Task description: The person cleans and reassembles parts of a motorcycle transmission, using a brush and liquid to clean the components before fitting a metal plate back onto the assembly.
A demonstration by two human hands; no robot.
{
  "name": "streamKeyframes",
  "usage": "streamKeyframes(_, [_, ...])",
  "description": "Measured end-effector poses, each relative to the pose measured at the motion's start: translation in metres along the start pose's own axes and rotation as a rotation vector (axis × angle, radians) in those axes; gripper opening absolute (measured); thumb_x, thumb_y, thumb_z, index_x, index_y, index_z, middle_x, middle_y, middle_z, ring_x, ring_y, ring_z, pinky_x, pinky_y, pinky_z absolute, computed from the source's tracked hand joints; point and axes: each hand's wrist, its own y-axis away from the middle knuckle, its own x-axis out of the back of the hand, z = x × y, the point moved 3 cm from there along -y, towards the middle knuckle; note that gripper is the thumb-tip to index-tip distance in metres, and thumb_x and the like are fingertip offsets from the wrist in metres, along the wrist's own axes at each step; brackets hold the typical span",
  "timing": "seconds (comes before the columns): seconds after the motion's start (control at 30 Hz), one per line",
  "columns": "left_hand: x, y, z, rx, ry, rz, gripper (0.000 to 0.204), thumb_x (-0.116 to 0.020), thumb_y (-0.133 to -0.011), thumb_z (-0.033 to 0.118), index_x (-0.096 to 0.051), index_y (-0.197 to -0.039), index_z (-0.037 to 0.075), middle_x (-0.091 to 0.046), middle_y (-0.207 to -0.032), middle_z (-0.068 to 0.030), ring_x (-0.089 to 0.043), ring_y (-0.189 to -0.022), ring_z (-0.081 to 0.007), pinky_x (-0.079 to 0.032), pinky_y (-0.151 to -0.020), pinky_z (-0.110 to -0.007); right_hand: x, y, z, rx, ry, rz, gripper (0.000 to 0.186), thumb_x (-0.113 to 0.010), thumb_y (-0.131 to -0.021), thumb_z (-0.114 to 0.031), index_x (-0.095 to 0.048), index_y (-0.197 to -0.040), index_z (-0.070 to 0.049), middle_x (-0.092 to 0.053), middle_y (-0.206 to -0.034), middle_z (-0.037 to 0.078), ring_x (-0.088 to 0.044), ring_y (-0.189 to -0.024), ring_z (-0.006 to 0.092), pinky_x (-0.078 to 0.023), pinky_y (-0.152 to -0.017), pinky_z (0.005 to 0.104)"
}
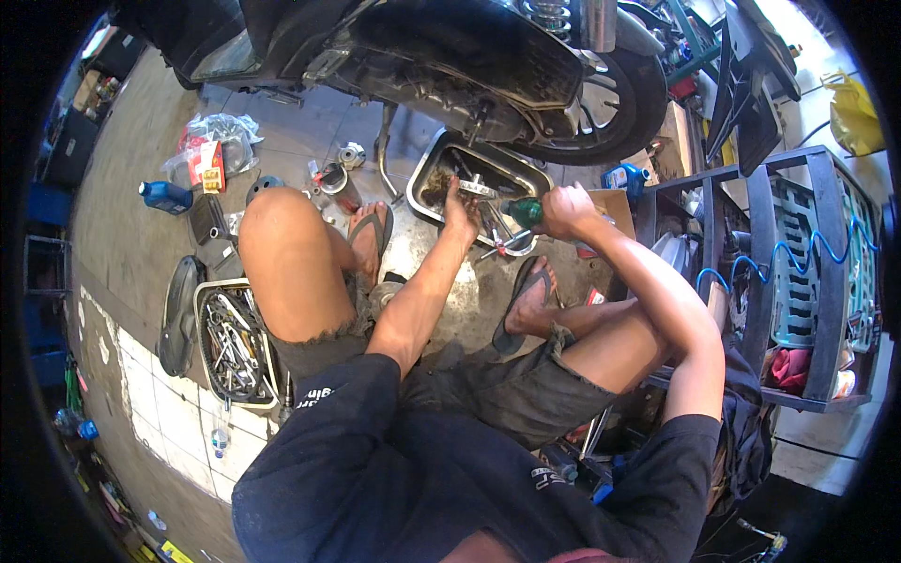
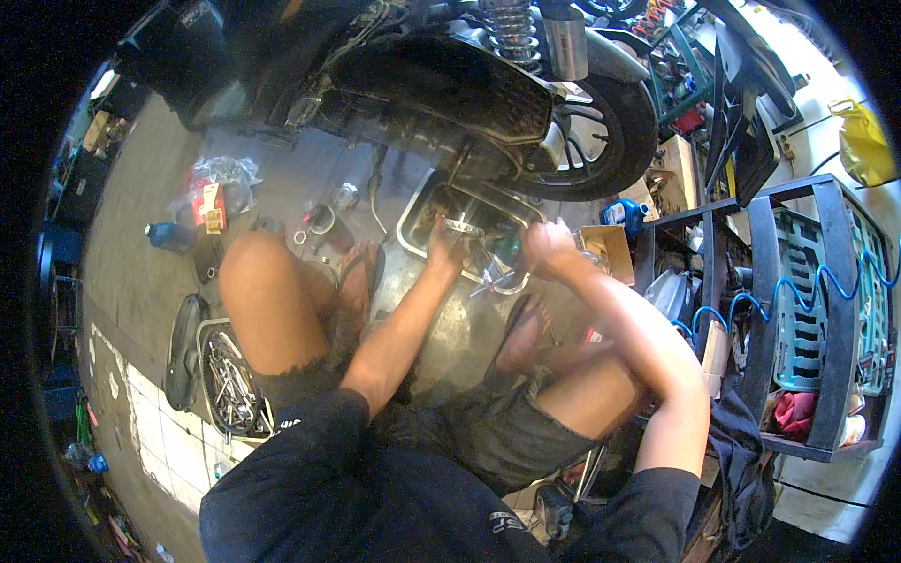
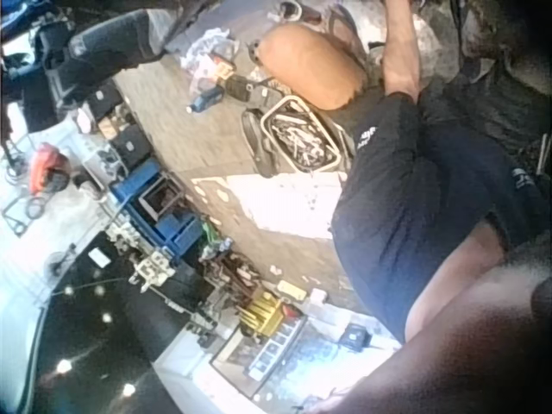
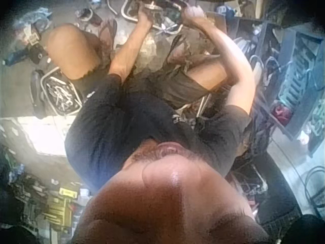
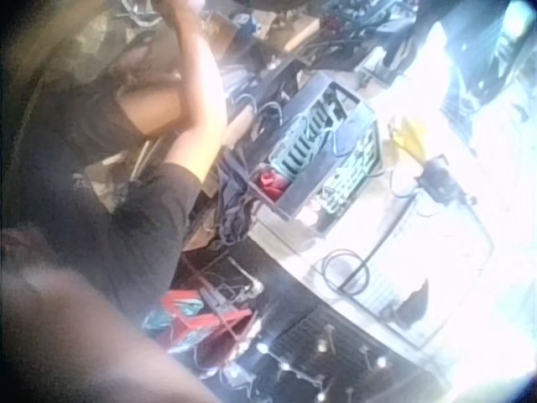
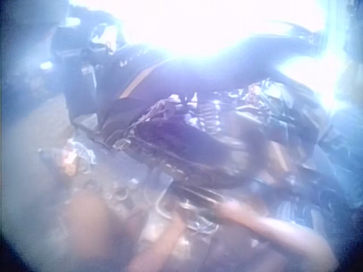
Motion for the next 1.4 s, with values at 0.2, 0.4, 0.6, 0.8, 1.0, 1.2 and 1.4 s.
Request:
streamKeyframes(0.2, [-0.012, 0.015, -0.005, 0.043, -0.028, -0.235, 0.048, -0.058, -0.094, 0.056, -0.061, -0.123, 0.017, -0.067, -0.114, -0.0005, -0.064, -0.102, -0.0163, -0.050, -0.079, -0.034, -0.012, 0.000, 0.024, -0.026, 0.100, 0.082, 0.034, -0.065, -0.087, -0.039, -0.074, -0.085, -0.006, -0.072, -0.087, 0.017, -0.072, -0.084, 0.0324, -0.046, -0.094, 0.0494])
streamKeyframes(0.4, [-0.025, 0.045, -0.006, 0.027, -0.198, -0.173, 0.054, -0.060, -0.093, 0.057, -0.055, -0.131, 0.019, -0.066, -0.123, -0.0039, -0.064, -0.108, -0.0193, -0.050, -0.080, -0.037, 0.000, 0.007, 0.012, 0.050, 0.168, 0.171, 0.029, -0.050, -0.095, -0.021, -0.073, -0.085, -0.006, -0.069, -0.089, 0.017, -0.069, -0.087, 0.0309, -0.043, -0.096, 0.0482])
streamKeyframes(0.6, [-0.009, 0.039, 0.003, -0.088, -0.549, -0.089, 0.060, -0.072, -0.088, 0.056, -0.051, -0.131, 0.018, -0.060, -0.119, -0.0028, -0.057, -0.105, -0.0166, -0.045, -0.078, -0.037, 0.017, 0.003, -0.007, 0.171, 0.325, 0.477, 0.027, -0.049, -0.099, -0.020, -0.071, -0.103, -0.005, -0.068, -0.104, 0.016, -0.066, -0.102, 0.0293, -0.042, -0.103, 0.0485])
streamKeyframes(0.8, [0.011, 0.032, 0.009, -0.282, -0.822, -0.123, 0.045, -0.089, -0.078, 0.031, -0.060, -0.101, 0.007, -0.060, -0.091, -0.0039, -0.055, -0.087, -0.0182, -0.044, -0.078, -0.034, 0.036, 0.001, -0.021, 0.140, 0.323, 0.355, 0.027, -0.050, -0.098, -0.020, -0.071, -0.108, -0.006, -0.067, -0.107, 0.014, -0.066, -0.104, 0.0274, -0.041, -0.106, 0.0470])
streamKeyframes(1.0, [0.018, 0.024, 0.005, -0.329, -0.831, -0.253, 0.047, -0.091, -0.072, 0.017, -0.059, -0.103, 0.004, -0.059, -0.094, -0.0032, -0.057, -0.092, -0.0170, -0.046, -0.082, -0.031, 0.033, -0.004, -0.005, 0.094, 0.354, 0.364, 0.026, -0.051, -0.098, -0.020, -0.072, -0.103, -0.006, -0.067, -0.102, 0.013, -0.067, -0.101, 0.0275, -0.042, -0.106, 0.0457])
streamKeyframes(1.2, [-0.007, 0.053, -0.003, -0.202, -0.904, -0.260, 0.045, -0.090, -0.071, 0.009, -0.059, -0.102, 0.004, -0.059, -0.096, -0.0021, -0.056, -0.090, -0.0154, -0.046, -0.082, -0.030, 0.010, -0.001, 0.018, 0.013, 0.358, 0.314, 0.027, -0.053, -0.095, -0.019, -0.075, -0.104, -0.008, -0.070, -0.104, 0.012, -0.066, -0.107, 0.0264, -0.036, -0.110, 0.0463])
streamKeyframes(1.4, [-0.005, 0.056, 0.005, -0.250, -0.925, -0.327, 0.035, -0.087, -0.071, 0.005, -0.061, -0.095, 0.009, -0.058, -0.092, 0.0003, -0.058, -0.088, -0.0139, -0.045, -0.076, -0.029, 0.010, -0.005, 0.021, -0.005, 0.354, 0.322, 0.025, -0.054, -0.094, -0.018, -0.077, -0.098, -0.010, -0.070, -0.102, 0.011, -0.067, -0.105, 0.0254, -0.036, -0.110, 0.0459])
